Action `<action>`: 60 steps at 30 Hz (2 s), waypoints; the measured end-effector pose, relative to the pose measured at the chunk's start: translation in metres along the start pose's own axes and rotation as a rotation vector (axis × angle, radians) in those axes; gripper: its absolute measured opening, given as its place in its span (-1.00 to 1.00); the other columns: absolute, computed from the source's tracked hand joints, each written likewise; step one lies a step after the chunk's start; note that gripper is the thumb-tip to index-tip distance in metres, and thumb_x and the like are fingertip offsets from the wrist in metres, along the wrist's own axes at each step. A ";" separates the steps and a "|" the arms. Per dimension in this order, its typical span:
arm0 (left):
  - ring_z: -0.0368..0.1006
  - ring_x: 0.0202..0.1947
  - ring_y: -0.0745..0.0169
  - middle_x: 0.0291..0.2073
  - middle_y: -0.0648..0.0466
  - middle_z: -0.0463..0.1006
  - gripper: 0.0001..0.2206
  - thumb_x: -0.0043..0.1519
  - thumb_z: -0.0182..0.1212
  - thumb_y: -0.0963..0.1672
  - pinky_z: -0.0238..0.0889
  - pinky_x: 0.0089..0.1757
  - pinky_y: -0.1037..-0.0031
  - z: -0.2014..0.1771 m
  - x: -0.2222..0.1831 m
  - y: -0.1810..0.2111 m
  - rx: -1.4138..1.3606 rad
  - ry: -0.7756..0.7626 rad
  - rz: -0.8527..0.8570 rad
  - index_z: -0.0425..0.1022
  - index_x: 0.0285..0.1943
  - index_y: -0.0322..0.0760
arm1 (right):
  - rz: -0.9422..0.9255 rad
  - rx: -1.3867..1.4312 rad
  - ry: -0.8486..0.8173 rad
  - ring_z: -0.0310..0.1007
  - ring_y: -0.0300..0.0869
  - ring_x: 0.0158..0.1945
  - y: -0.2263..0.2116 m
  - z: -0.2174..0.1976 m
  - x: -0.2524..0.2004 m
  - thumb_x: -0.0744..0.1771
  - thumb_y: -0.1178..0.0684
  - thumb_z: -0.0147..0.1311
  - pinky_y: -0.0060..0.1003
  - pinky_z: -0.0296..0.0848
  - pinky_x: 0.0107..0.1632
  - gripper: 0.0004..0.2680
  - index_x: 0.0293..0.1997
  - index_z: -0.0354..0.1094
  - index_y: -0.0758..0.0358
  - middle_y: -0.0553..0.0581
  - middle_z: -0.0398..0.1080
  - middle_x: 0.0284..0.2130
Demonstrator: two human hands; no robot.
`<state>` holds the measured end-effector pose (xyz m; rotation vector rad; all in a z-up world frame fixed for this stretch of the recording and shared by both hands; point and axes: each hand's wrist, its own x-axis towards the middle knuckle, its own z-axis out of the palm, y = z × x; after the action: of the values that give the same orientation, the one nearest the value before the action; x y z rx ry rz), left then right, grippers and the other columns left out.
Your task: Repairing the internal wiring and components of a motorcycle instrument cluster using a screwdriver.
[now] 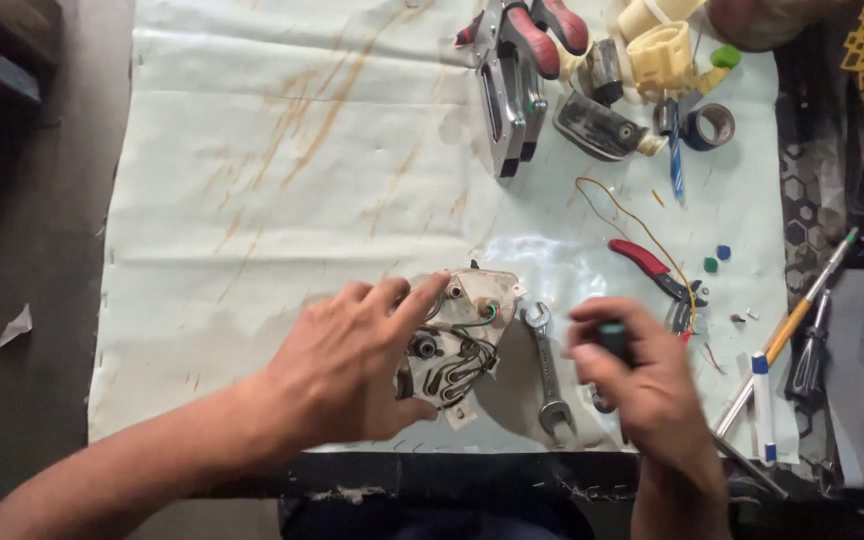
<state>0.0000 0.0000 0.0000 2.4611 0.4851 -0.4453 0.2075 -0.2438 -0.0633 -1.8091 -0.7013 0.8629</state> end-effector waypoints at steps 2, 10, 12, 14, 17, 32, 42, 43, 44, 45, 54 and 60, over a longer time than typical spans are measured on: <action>0.47 -0.02 -0.11 0.06 -0.19 0.46 0.01 -0.12 0.45 0.08 0.41 -0.05 0.16 -0.004 0.006 -0.005 -0.026 0.003 -0.049 0.05 0.54 -0.29 | 0.058 -0.184 -0.133 0.51 -0.20 -0.31 -0.031 0.021 0.008 0.26 0.11 0.22 -0.24 0.49 -0.29 -0.65 0.18 0.40 0.31 0.23 0.54 -0.21; 0.53 0.00 -0.02 -0.01 -0.10 0.57 -0.17 -0.29 0.47 0.03 0.40 0.04 0.21 0.012 0.024 -0.038 -0.269 0.151 0.008 0.47 0.29 -0.21 | 0.309 -0.312 -0.231 0.58 -0.16 -0.23 -0.034 0.066 0.002 0.17 -0.01 0.37 -0.33 0.56 -0.11 -0.44 0.31 0.27 0.19 0.23 0.62 -0.22; 0.55 0.01 0.02 0.05 -0.10 0.58 -0.25 -0.21 0.42 0.04 0.40 0.08 0.23 0.020 0.023 -0.044 -0.344 0.258 0.099 0.49 0.24 -0.29 | 0.185 0.097 -0.197 0.58 -0.17 -0.01 -0.014 0.071 -0.001 0.20 0.03 0.36 -0.34 0.51 0.06 -0.38 0.39 0.08 0.30 0.21 0.57 -0.06; 0.59 0.03 0.04 0.08 -0.10 0.59 -0.23 -0.17 0.38 0.03 0.44 0.09 0.26 0.027 0.026 -0.056 -0.502 0.296 0.140 0.45 0.29 -0.33 | 0.108 0.065 -0.111 0.55 -0.15 -0.03 -0.025 0.074 -0.002 0.21 0.03 0.34 -0.30 0.52 0.03 -0.37 0.41 0.06 0.31 0.19 0.52 -0.07; 0.56 0.11 -0.04 0.15 -0.23 0.53 -0.17 -0.09 0.39 0.05 0.42 0.13 0.21 0.052 0.038 -0.070 -1.089 0.261 0.257 0.34 0.39 -0.45 | -0.143 -0.069 -0.086 0.53 -0.11 -0.04 -0.080 0.080 0.000 0.21 0.00 0.36 -0.24 0.53 0.02 -0.36 0.41 0.08 0.33 0.21 0.49 -0.09; 0.52 -0.09 0.07 -0.07 -0.18 0.56 -0.47 0.20 0.11 0.06 0.44 -0.06 0.33 0.070 0.045 -0.083 -1.888 0.123 0.031 0.47 0.16 -0.46 | -0.091 -0.288 -0.104 0.64 -0.16 -0.22 -0.110 0.087 0.022 0.25 0.10 0.25 -0.25 0.61 -0.18 -0.42 0.44 0.10 0.22 0.23 0.54 -0.19; 0.52 0.09 0.06 0.02 -0.21 0.58 -0.72 0.19 -0.09 -0.38 0.37 0.18 0.37 0.060 0.053 -0.097 -1.810 0.348 0.018 0.44 0.04 -0.59 | 0.291 -0.063 -0.279 0.57 -0.19 -0.42 0.001 0.038 -0.040 0.29 0.24 0.15 -0.34 0.52 -0.26 -0.56 0.35 0.21 0.29 0.28 0.56 -0.40; 0.52 0.09 0.06 0.02 -0.21 0.58 -0.72 0.19 -0.09 -0.38 0.37 0.18 0.37 0.055 0.050 -0.097 -1.807 0.336 0.016 0.44 0.04 -0.59 | 0.297 -0.057 -0.272 0.57 -0.19 -0.42 0.001 0.029 -0.041 0.29 0.24 0.15 -0.34 0.52 -0.26 -0.56 0.35 0.21 0.29 0.28 0.56 -0.40; 0.46 0.21 0.08 0.14 -0.20 0.52 -0.62 0.17 -0.14 -0.39 0.28 0.22 0.40 0.050 0.046 -0.097 -1.776 0.378 0.105 0.35 0.18 -0.61 | 0.271 -0.058 -0.205 0.58 -0.18 -0.44 0.001 0.020 -0.042 0.30 0.23 0.13 -0.31 0.56 -0.28 -0.65 0.24 0.32 0.36 0.28 0.60 -0.38; 0.41 0.32 0.10 0.27 -0.19 0.47 -0.51 0.14 -0.19 -0.40 0.19 0.26 0.42 0.045 0.041 -0.098 -1.744 0.422 0.195 0.27 0.31 -0.62 | 0.244 -0.060 -0.140 0.59 -0.17 -0.46 0.000 0.012 -0.043 0.30 0.23 0.11 -0.29 0.59 -0.30 -0.72 0.14 0.42 0.44 0.29 0.64 -0.36; 0.27 0.41 -0.15 0.34 -0.31 0.37 -0.42 0.38 -0.16 -0.14 0.20 0.24 0.21 0.030 0.005 -0.054 -1.607 0.289 0.298 -0.20 0.58 -0.44 | -0.554 -0.262 -0.134 0.59 -0.29 -0.40 -0.072 0.047 -0.022 0.28 0.25 0.27 -0.47 0.50 -0.38 -0.86 -0.12 0.52 0.26 0.12 0.60 -0.37; -0.24 0.67 0.03 0.49 -0.25 0.23 -0.40 0.50 -0.17 -0.12 -0.25 0.52 0.16 0.048 -0.020 -0.042 -1.732 0.175 0.667 -0.34 0.67 -0.38 | -1.184 -0.607 -0.221 0.55 -0.22 -0.41 -0.116 0.099 0.023 0.29 0.15 0.42 -0.34 0.43 -0.44 -0.81 -0.10 0.49 0.27 0.09 0.51 -0.28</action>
<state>-0.0451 -0.0015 -0.0486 0.8233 -0.0206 0.3933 0.1305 -0.1329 0.0121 -1.3651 -2.0402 0.0139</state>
